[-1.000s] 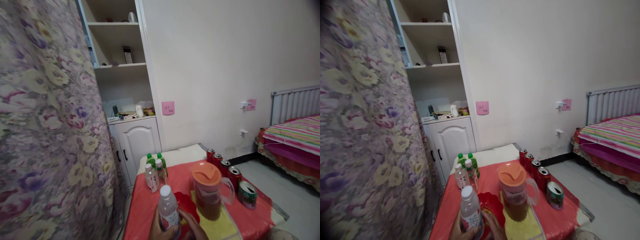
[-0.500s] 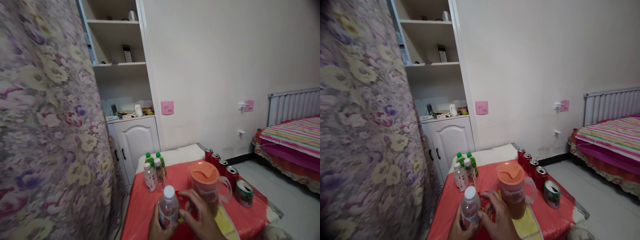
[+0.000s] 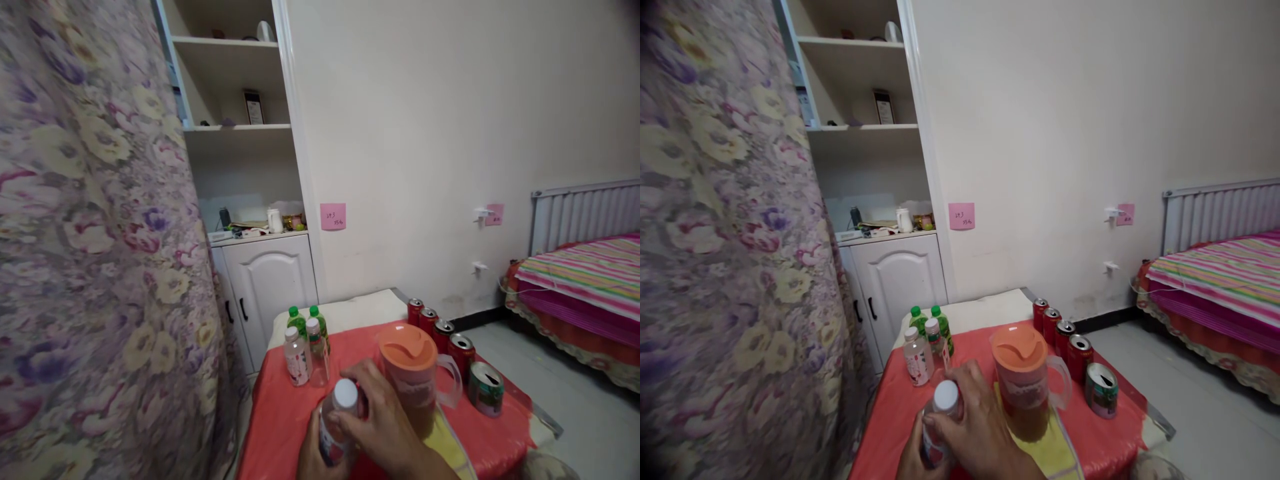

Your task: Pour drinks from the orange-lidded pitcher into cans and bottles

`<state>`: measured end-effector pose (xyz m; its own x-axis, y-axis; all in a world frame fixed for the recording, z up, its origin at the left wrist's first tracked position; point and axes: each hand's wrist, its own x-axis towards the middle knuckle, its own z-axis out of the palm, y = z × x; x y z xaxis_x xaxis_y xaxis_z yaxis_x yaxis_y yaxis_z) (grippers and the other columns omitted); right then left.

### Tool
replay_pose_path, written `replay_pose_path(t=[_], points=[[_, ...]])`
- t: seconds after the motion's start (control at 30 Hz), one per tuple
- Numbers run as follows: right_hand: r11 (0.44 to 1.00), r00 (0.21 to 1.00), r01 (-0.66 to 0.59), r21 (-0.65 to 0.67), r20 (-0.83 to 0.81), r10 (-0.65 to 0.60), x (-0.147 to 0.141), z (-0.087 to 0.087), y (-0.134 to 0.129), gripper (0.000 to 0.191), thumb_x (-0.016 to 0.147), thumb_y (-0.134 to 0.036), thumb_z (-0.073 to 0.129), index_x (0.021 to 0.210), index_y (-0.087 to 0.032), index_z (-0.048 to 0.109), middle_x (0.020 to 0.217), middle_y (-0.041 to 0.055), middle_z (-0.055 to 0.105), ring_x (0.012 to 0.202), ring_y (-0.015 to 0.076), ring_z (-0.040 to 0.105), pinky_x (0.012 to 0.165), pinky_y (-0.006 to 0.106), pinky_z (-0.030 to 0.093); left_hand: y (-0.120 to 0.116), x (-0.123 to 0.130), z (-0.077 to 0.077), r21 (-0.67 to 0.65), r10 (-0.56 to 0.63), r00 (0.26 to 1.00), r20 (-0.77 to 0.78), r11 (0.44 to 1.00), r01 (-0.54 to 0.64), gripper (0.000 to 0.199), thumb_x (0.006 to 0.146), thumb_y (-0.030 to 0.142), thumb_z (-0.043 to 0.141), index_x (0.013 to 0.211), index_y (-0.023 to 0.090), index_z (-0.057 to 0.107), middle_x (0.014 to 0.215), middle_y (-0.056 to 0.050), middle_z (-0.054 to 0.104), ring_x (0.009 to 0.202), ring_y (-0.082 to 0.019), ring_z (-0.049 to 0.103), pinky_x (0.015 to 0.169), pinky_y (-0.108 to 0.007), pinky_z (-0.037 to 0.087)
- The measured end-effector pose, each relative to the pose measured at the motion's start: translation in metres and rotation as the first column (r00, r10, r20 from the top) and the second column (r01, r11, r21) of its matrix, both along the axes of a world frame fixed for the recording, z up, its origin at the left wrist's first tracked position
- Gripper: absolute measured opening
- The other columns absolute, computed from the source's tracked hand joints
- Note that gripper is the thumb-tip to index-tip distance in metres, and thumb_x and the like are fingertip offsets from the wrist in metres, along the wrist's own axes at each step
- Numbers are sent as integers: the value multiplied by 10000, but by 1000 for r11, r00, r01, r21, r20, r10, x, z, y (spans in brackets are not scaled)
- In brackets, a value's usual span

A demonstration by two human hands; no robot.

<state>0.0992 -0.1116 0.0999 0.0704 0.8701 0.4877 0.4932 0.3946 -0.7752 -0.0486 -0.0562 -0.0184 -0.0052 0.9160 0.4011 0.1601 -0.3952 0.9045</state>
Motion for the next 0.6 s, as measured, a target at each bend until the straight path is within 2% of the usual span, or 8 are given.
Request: replay_pose_path(t=[0.1, 0.2, 0.33, 0.47, 0.6], points=[[1000, 999, 11, 18, 46, -12, 0, 2, 0, 336, 721, -80, 693, 1042, -165, 644, 1009, 64, 593, 922, 241, 605, 805, 352, 452, -2, 0, 6, -35, -63, 998, -16, 997, 63, 532, 615, 352, 840, 1095, 188, 678, 1080, -131, 793, 1067, -370, 729, 935, -428, 597], [1000, 997, 0, 23, 75, -2, 2, 6, -1, 258, 744, -96, 688, 985, -173, 636, 966, 45, 583, 885, 222, 592, 772, 332, 426, -3, -3, 13, -78, -128, 992, -21, 989, 126, 527, 612, 335, 847, 1090, 182, 688, 1084, -129, 795, 1060, -367, 730, 917, -420, 604], [999, 996, -42, 26, 77, 39, 7, 5, 0, 224, 756, -105, 705, 949, -187, 626, 925, 17, 565, 853, 199, 570, 741, 304, 402, -5, -5, 19, -97, -152, 988, -16, 984, 150, 486, 618, 320, 844, 1063, 183, 702, 1068, -127, 798, 1074, -364, 718, 926, -428, 599], [998, 994, -62, 34, 88, 58, 10, 3, 3, 167, 785, -158, 735, 905, -180, 622, 881, 2, 550, 792, 179, 542, 689, 282, 379, -8, -3, 21, -101, -173, 985, -9, 980, 171, 456, 599, 272, 840, 1028, 180, 717, 1046, -123, 797, 1058, -364, 714, 919, -434, 596], [992, 990, -123, 33, 80, 120, 14, 12, 1, 148, 791, -186, 745, 913, -179, 660, 868, -1, 550, 801, 183, 556, 699, 278, 402, -8, -3, 18, -121, -250, 968, 9, 961, 249, 539, 583, 198, 811, 1109, 176, 691, 1097, -123, 793, 1051, -352, 717, 920, -422, 591]])
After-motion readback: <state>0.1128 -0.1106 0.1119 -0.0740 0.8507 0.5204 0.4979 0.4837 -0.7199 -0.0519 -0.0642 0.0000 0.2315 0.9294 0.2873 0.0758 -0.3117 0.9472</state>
